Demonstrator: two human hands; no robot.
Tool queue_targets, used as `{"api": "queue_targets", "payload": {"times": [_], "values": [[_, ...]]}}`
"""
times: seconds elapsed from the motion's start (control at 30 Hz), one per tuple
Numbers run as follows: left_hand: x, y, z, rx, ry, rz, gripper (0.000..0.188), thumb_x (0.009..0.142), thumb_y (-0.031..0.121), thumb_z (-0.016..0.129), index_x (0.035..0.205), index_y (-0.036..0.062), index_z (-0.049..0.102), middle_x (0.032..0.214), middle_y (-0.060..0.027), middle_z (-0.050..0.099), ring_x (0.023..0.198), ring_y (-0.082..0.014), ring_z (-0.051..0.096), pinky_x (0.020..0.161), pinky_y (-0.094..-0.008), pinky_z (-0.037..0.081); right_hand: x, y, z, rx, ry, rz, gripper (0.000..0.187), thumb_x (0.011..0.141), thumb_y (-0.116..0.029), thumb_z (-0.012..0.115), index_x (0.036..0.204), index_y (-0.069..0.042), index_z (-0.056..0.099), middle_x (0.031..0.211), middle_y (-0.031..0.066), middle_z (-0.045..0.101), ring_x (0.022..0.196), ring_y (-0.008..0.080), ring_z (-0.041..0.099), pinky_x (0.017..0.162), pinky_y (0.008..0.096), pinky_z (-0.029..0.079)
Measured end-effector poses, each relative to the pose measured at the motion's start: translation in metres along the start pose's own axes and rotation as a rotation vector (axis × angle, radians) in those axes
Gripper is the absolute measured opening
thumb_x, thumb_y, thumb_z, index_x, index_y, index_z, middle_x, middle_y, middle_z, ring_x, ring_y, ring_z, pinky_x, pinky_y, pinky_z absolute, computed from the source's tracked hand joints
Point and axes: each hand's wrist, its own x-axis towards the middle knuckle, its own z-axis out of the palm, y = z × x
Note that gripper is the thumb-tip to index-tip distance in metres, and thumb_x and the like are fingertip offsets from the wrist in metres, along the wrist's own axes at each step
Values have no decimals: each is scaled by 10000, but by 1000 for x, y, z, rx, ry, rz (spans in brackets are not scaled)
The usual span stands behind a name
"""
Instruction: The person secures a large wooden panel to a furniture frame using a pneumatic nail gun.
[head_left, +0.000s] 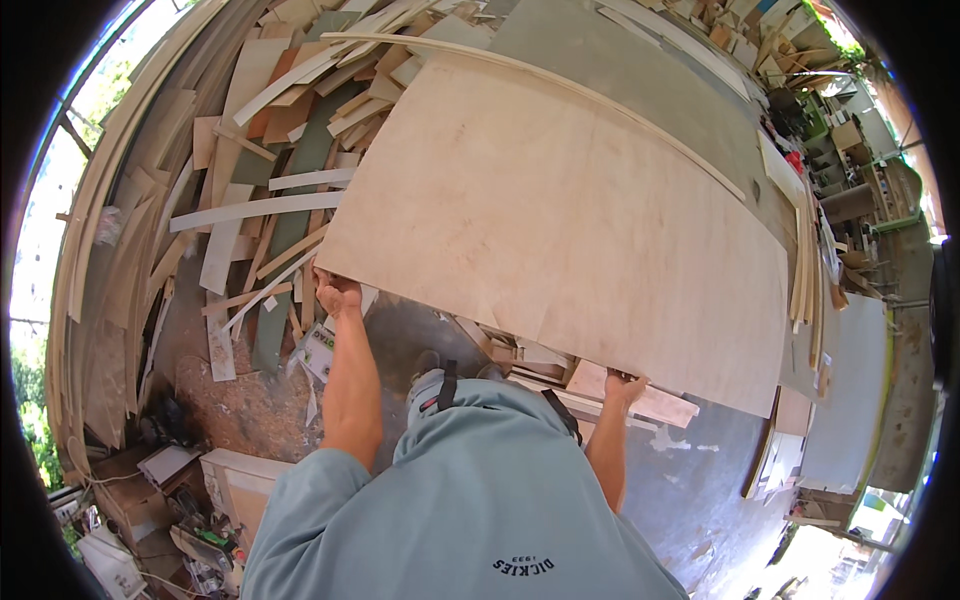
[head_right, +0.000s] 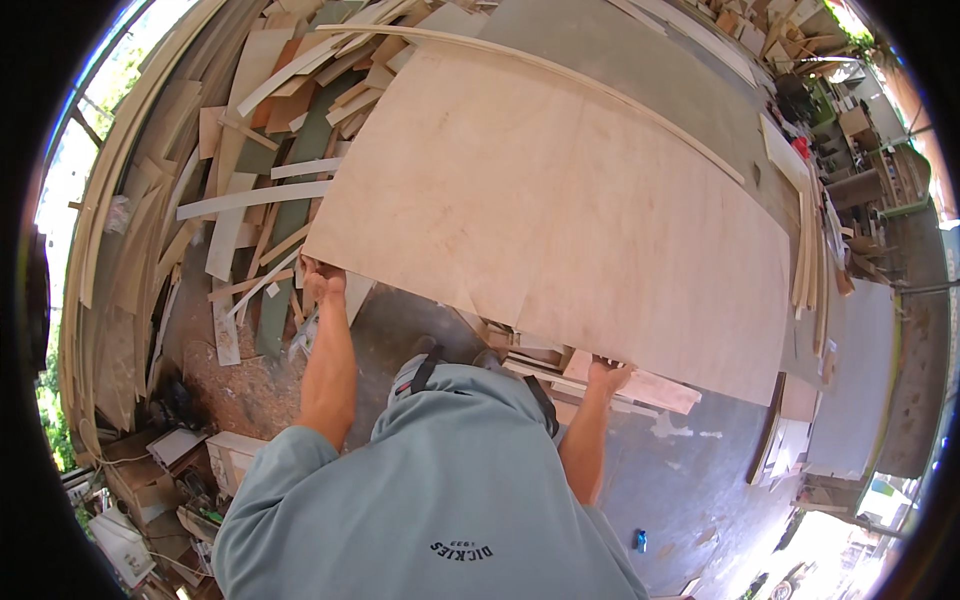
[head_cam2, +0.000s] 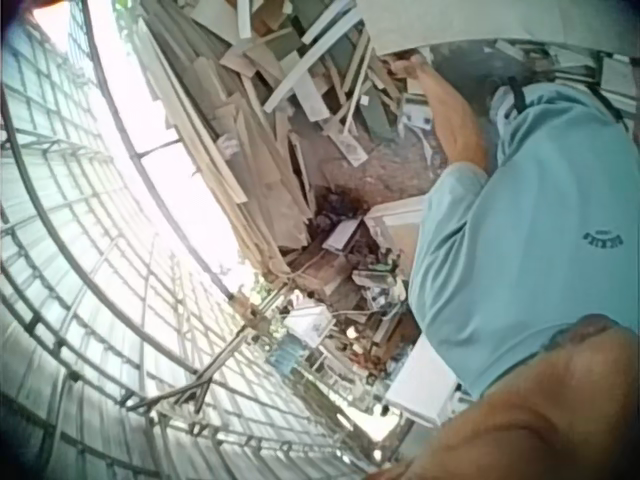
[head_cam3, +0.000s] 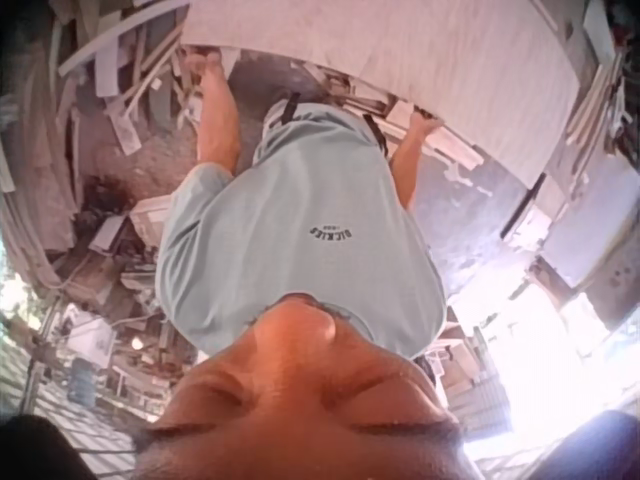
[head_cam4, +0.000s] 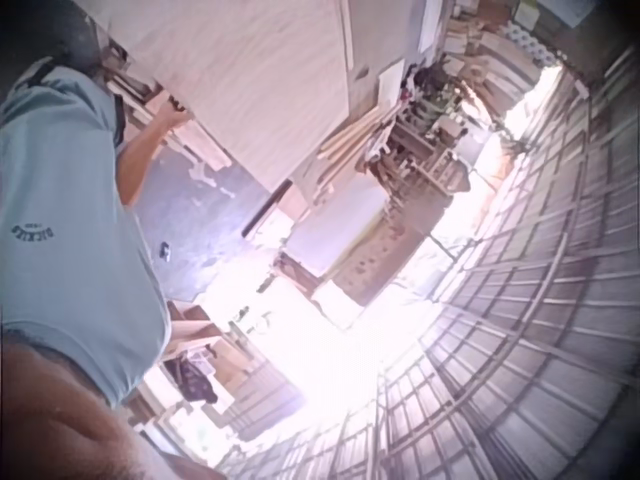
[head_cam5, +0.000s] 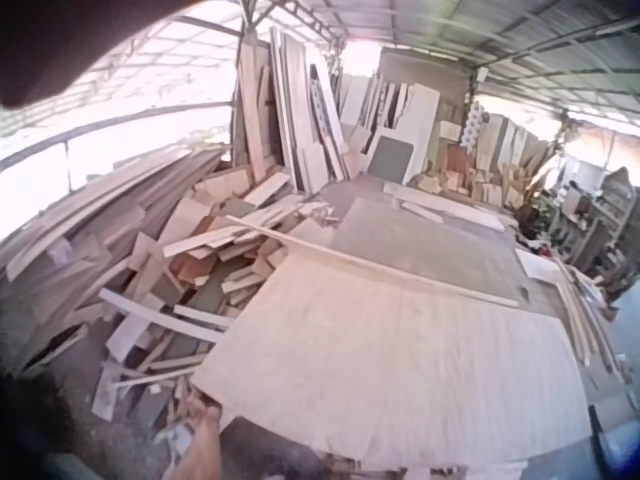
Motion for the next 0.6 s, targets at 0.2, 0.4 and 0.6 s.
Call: {"api": "queue_targets", "payload": {"times": [0.2,0.4,0.6], "values": [[4,1,-3,30,-25,24,242,960,268,614,1189,190,610,1205,-3,634,1125,-201,587,932,-400,516,6,2,-5,-2,-21,-3,471,1003,-528,395,1164,-122,569,1155,91,539,1081,292,510,995,605,395],[4,0,-5,14,-35,-5,247,947,283,630,1168,172,620,1185,-1,643,1124,-203,594,934,-400,519,5,2,-3,-5,-1,-7,488,996,-542,399,1203,-125,545,1160,96,523,1008,283,508,988,590,407],[4,5,-5,-32,-34,-73,246,951,280,625,1171,170,620,1190,2,641,1122,-199,590,937,-391,512,0,2,2,-27,10,0,507,996,-551,390,1183,-108,550,1118,97,518,974,274,500,973,576,419]]}}
